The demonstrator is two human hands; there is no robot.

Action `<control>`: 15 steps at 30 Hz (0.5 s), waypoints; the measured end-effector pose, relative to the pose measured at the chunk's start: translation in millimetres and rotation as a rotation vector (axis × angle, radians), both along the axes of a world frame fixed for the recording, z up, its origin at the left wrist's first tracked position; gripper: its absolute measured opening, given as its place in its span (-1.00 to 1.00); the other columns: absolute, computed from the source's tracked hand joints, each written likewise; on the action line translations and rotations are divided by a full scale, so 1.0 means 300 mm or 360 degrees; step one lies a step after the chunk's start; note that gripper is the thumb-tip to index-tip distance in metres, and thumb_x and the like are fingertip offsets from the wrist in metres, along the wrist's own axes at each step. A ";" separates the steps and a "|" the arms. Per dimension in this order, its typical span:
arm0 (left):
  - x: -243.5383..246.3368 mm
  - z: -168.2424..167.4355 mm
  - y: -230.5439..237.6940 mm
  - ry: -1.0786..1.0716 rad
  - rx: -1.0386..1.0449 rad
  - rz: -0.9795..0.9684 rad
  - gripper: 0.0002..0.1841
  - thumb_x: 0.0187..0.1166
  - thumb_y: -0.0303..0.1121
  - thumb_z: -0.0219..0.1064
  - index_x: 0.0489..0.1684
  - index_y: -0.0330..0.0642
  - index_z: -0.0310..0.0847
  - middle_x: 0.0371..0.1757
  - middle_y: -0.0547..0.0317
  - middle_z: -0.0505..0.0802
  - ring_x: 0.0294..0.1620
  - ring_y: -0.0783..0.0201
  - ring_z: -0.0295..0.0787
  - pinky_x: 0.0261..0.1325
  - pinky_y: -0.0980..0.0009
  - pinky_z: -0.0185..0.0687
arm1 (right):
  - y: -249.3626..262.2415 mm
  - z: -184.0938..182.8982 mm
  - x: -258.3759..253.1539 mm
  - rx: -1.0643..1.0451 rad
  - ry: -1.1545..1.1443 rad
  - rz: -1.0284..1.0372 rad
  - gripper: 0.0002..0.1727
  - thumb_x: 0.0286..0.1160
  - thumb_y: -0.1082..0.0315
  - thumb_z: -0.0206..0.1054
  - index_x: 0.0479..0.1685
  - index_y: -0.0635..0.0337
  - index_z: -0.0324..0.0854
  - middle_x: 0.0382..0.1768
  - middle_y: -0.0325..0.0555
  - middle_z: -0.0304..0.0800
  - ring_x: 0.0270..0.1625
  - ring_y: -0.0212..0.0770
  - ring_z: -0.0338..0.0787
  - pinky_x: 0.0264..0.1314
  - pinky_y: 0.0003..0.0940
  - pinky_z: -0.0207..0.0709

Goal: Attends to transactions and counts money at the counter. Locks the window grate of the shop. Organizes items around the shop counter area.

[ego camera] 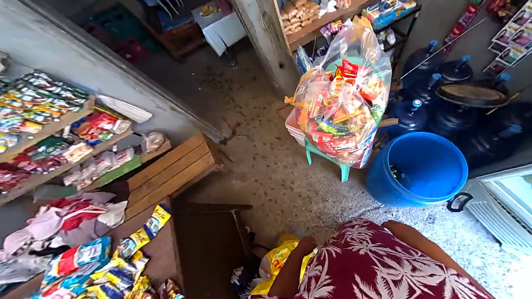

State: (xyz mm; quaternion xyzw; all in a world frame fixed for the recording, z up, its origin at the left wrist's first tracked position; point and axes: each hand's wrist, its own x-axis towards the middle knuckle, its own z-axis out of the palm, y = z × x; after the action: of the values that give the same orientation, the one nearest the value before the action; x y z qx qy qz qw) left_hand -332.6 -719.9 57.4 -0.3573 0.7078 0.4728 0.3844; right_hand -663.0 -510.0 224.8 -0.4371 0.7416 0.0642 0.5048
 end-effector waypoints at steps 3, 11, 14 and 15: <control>0.021 0.017 -0.051 -0.0157 0.0031 0.0182 -0.51 0.80 -0.22 0.17 0.51 -0.45 0.49 0.50 -0.40 0.64 0.60 -0.22 0.51 0.69 -0.10 0.28 | -0.036 -0.012 -0.049 -0.0010 -0.0003 -0.0025 -0.60 0.79 0.30 0.14 0.51 0.14 0.59 0.51 0.22 0.60 0.52 0.29 0.62 0.47 0.37 0.45; -0.183 -0.042 -0.157 -0.0179 -0.0030 0.0414 -0.51 0.79 -0.15 0.16 0.50 -0.36 0.53 0.40 -0.36 0.71 0.45 -0.21 0.66 0.56 -0.15 0.46 | -0.210 0.028 -0.328 -0.0027 -0.0071 0.0003 -0.56 0.80 0.26 0.16 0.53 0.28 0.54 0.51 0.37 0.56 0.55 0.38 0.56 0.49 0.40 0.40; -0.341 -0.006 -0.201 0.0052 -0.0019 0.0383 -0.51 0.80 -0.17 0.17 0.51 -0.37 0.52 0.46 -0.34 0.68 0.54 -0.20 0.59 0.63 -0.14 0.38 | -0.301 0.078 -0.447 -0.0071 -0.0127 0.0071 -0.52 0.78 0.24 0.19 0.55 0.30 0.50 0.52 0.36 0.53 0.55 0.36 0.55 0.50 0.38 0.38; -0.420 0.044 -0.224 0.0095 -0.0026 0.0348 -0.53 0.80 -0.21 0.16 0.52 -0.38 0.51 0.48 -0.34 0.67 0.57 -0.19 0.56 0.66 -0.12 0.35 | -0.335 0.080 -0.490 -0.0095 -0.0126 0.0092 -0.51 0.78 0.21 0.20 0.56 0.29 0.49 0.52 0.35 0.53 0.56 0.36 0.55 0.51 0.38 0.38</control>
State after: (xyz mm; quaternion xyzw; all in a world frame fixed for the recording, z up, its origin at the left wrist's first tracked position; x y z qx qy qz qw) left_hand -458.7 -787.0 70.5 -0.4213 0.6797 0.5165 0.3064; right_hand -809.9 -610.6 248.9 -0.4753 0.7098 0.0393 0.5184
